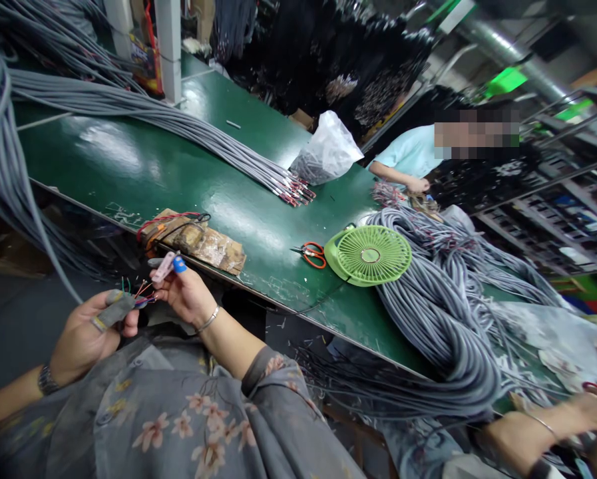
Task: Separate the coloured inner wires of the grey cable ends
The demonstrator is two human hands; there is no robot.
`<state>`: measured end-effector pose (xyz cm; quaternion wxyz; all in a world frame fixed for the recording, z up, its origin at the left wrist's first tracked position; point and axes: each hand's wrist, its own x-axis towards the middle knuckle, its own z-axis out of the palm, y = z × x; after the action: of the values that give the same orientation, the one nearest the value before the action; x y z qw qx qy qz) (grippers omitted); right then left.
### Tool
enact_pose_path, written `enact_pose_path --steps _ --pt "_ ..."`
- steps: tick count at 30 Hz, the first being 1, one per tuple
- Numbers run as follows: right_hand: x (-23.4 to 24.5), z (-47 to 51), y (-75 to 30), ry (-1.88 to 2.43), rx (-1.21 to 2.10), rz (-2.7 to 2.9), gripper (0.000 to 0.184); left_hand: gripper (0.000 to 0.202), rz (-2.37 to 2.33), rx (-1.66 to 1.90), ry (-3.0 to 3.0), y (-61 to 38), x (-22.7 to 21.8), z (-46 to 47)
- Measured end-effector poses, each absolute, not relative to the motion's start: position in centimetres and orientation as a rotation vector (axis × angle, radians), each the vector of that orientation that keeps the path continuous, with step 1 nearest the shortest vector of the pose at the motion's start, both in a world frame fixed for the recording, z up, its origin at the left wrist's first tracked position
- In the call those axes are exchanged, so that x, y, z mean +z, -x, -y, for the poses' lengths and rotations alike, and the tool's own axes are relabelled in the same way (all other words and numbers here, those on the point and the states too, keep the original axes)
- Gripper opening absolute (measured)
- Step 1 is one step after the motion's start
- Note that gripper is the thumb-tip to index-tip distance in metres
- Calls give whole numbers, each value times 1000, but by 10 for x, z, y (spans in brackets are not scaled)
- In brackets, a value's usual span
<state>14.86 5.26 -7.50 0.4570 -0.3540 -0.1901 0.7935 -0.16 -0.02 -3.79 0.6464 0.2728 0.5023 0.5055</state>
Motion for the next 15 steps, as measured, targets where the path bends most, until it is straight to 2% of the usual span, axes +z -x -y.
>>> enact_pose_path --steps 3,9,15 --pt "-74 -52 -148 906 1875 518 33 23 -1101 1134 -541 0 -36 -3" --pt "-81 -51 -145 1028 1639 638 47 26 -1035 1091 -500 -2 -33 -8" --pt "-85 -58 -144 938 1823 507 46 30 -1024 1093 -530 -6 -40 -13"
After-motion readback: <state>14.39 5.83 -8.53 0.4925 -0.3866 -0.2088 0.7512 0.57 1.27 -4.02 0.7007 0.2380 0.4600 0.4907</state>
